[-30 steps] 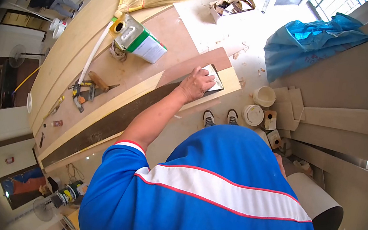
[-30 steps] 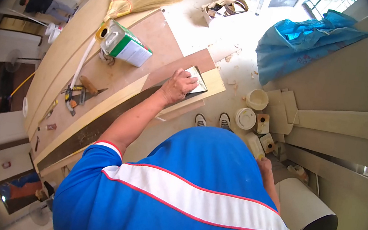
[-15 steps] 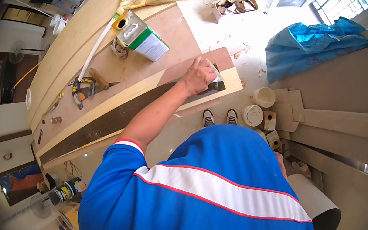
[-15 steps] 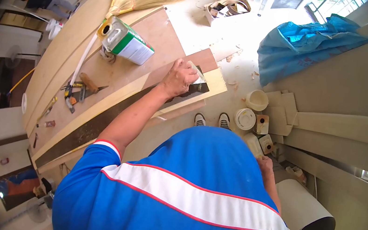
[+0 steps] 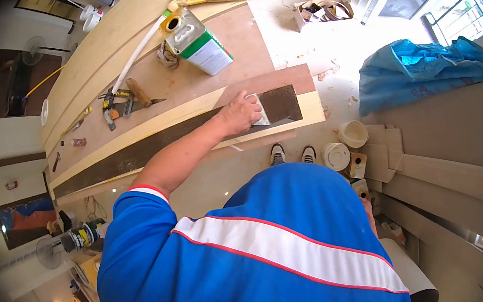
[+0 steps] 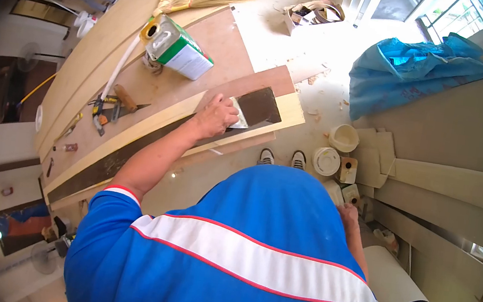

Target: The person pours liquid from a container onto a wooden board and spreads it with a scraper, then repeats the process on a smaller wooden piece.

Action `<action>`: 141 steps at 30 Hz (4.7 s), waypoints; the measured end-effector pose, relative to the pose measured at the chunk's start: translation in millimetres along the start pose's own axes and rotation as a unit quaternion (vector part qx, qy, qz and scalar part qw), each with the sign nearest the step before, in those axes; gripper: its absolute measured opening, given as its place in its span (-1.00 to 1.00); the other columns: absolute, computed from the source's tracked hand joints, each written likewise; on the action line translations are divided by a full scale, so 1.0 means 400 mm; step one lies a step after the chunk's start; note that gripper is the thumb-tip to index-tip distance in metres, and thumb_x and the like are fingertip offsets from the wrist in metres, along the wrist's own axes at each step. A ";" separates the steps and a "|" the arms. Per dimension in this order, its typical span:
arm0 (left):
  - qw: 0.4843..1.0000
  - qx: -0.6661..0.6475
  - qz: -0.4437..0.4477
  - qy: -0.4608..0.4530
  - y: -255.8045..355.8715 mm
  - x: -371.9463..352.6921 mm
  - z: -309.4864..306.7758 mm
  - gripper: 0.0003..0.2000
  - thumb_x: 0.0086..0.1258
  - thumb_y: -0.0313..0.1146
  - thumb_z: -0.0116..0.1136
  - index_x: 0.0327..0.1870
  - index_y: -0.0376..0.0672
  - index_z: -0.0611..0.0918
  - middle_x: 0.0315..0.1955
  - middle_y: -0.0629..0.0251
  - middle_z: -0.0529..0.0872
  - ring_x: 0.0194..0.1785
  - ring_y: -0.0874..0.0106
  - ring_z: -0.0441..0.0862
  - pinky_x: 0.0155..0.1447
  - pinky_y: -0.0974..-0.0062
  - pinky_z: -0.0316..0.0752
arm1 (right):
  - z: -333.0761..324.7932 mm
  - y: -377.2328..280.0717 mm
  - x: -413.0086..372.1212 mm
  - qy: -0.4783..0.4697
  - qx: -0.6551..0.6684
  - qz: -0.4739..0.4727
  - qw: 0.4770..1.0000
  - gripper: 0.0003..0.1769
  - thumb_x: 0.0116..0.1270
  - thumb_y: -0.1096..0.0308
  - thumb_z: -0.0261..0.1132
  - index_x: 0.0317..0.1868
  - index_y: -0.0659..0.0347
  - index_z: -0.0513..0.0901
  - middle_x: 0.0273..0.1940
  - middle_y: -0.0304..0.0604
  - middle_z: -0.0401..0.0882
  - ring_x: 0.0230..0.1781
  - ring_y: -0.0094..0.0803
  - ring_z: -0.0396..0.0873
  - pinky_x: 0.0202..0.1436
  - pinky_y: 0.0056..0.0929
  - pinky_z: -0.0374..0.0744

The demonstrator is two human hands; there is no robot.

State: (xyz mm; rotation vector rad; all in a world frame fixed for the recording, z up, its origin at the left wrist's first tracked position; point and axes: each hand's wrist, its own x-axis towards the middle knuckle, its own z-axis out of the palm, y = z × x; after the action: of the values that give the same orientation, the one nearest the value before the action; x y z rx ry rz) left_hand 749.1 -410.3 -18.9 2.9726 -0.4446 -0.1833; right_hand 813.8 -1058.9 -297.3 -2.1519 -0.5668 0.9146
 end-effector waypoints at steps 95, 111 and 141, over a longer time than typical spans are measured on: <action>0.750 -0.330 -0.562 0.117 0.113 0.092 0.047 -0.73 0.14 -0.29 0.22 -0.34 -0.37 0.73 -0.28 -0.24 0.73 -0.11 -0.06 0.72 0.01 0.14 0.62 | -0.164 -0.171 0.261 -0.088 -0.013 0.179 0.980 -0.58 0.29 0.08 0.36 -0.28 0.38 0.64 -0.26 0.17 0.68 -0.25 0.01 0.65 -0.20 -0.10 0.57; 0.723 -0.055 -0.687 0.054 0.043 -0.237 0.015 -0.83 0.23 -0.38 0.17 -0.31 -0.24 0.76 -0.30 -0.12 0.76 -0.13 -0.02 0.74 -0.03 0.10 0.63 | -0.205 -0.162 0.242 -0.075 -0.097 0.162 0.979 -0.65 0.26 0.12 0.37 -0.34 0.30 0.63 -0.33 0.15 0.63 -0.31 0.07 0.60 -0.25 -0.09 0.55; 0.814 -0.226 -0.533 0.046 -0.132 -0.095 0.098 -0.71 0.13 -0.28 0.27 -0.30 -0.38 0.71 -0.32 -0.22 0.73 -0.16 -0.06 0.72 0.00 0.10 0.60 | -0.180 -0.170 0.179 -0.032 -0.124 0.144 0.981 -0.77 0.21 0.21 0.35 -0.40 0.22 0.63 -0.47 0.02 0.55 -0.48 -0.22 0.53 -0.38 -0.21 0.49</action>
State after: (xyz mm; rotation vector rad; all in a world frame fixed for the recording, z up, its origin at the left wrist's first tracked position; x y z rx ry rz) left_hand 722.5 -353.2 -61.4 2.3659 1.1481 -0.1975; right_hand 906.8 -1002.4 -241.6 -2.4819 -0.4254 1.1219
